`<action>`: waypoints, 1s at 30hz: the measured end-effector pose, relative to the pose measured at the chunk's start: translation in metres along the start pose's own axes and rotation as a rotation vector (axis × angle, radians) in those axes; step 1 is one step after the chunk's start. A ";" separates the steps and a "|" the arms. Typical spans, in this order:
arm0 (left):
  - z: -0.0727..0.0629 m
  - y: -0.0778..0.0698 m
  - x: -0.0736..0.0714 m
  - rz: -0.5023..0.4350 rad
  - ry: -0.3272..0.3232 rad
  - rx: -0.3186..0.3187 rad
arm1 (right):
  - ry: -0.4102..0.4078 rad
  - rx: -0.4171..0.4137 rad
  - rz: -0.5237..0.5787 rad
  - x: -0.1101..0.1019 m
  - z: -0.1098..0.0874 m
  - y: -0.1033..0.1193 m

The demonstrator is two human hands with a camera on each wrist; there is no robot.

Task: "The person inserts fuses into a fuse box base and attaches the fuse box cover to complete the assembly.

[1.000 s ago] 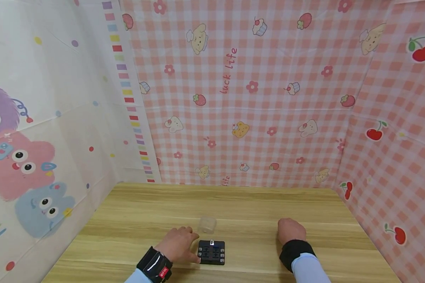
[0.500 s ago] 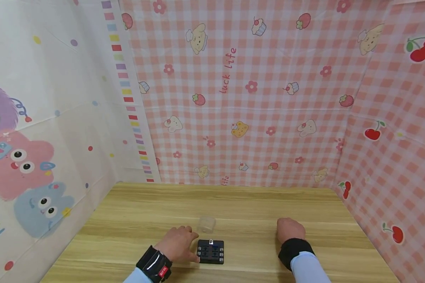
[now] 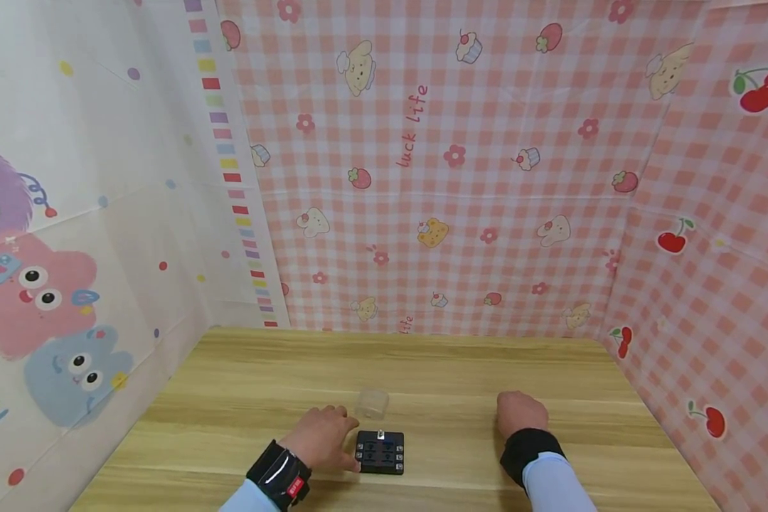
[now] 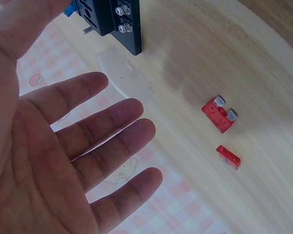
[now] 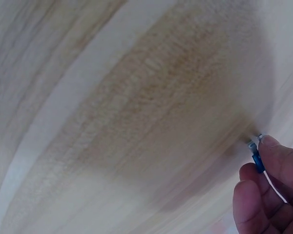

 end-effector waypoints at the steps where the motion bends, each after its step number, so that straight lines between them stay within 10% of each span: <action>1: 0.000 0.000 -0.001 -0.002 -0.002 0.001 | 0.003 0.000 0.000 0.000 0.000 0.000; 30: 0.004 -0.002 -0.001 0.018 -0.013 0.000 | 0.009 -0.044 0.042 -0.007 0.002 0.018</action>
Point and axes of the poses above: each hand's wrist, its own z-axis towards the middle knuckle, its own x-axis out of the palm, y = z × x, the point moved 5 cm from there along z, towards the middle knuckle, and after that the axes turned 10 degrees about y, right-handed, at the moved point
